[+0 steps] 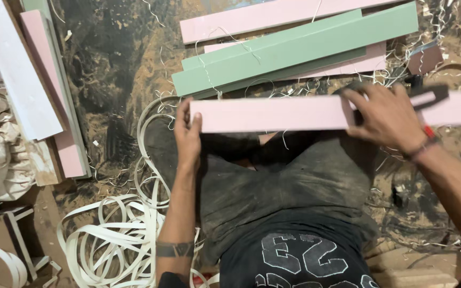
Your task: The person sits on the workshop floor and strips white plastic edge banding off long colored boards, pulling the thin strip away by hand and with a small blade tool. They work through green, pink and white boards one at a time and stack the stripped boards on the table.
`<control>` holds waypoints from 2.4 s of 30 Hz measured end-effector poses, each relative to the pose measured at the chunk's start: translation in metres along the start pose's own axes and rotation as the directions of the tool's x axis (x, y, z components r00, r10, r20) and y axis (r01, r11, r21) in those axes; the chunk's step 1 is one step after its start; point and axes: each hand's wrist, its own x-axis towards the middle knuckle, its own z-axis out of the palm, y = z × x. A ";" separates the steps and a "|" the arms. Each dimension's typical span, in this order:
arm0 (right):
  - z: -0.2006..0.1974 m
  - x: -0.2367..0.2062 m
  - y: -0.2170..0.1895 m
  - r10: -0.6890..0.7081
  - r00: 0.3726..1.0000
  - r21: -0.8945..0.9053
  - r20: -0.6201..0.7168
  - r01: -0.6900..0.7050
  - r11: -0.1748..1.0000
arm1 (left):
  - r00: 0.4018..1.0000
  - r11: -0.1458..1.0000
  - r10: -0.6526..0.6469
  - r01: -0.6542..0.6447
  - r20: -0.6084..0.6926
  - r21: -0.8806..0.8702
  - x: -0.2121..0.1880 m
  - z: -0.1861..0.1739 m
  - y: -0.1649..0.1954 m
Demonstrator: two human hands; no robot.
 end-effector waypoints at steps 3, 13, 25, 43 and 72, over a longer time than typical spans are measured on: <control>-0.007 0.067 -0.003 -0.067 0.992 -0.035 -0.110 0.063 0.997 | 0.998 0.999 -0.023 0.026 -0.062 0.039 0.050 -0.013 -0.005; 0.036 0.219 -0.042 -0.046 0.966 0.005 -0.256 0.049 0.999 | 0.977 0.397 0.212 -0.102 0.017 0.912 0.155 -0.010 -0.037; 0.000 0.038 -0.035 0.229 0.947 0.602 -0.227 -0.049 0.797 | 0.822 0.211 0.120 -0.570 0.557 0.794 0.271 0.173 -0.042; 0.066 -0.067 -0.019 0.430 0.866 0.905 0.255 -0.057 -0.421 | 0.526 0.233 -0.178 -0.799 0.832 0.555 0.296 0.166 0.035; 0.103 -0.162 -0.090 0.746 0.554 0.856 0.369 0.110 -0.505 | 0.414 0.362 -0.013 -0.847 0.910 0.390 -0.077 0.174 0.055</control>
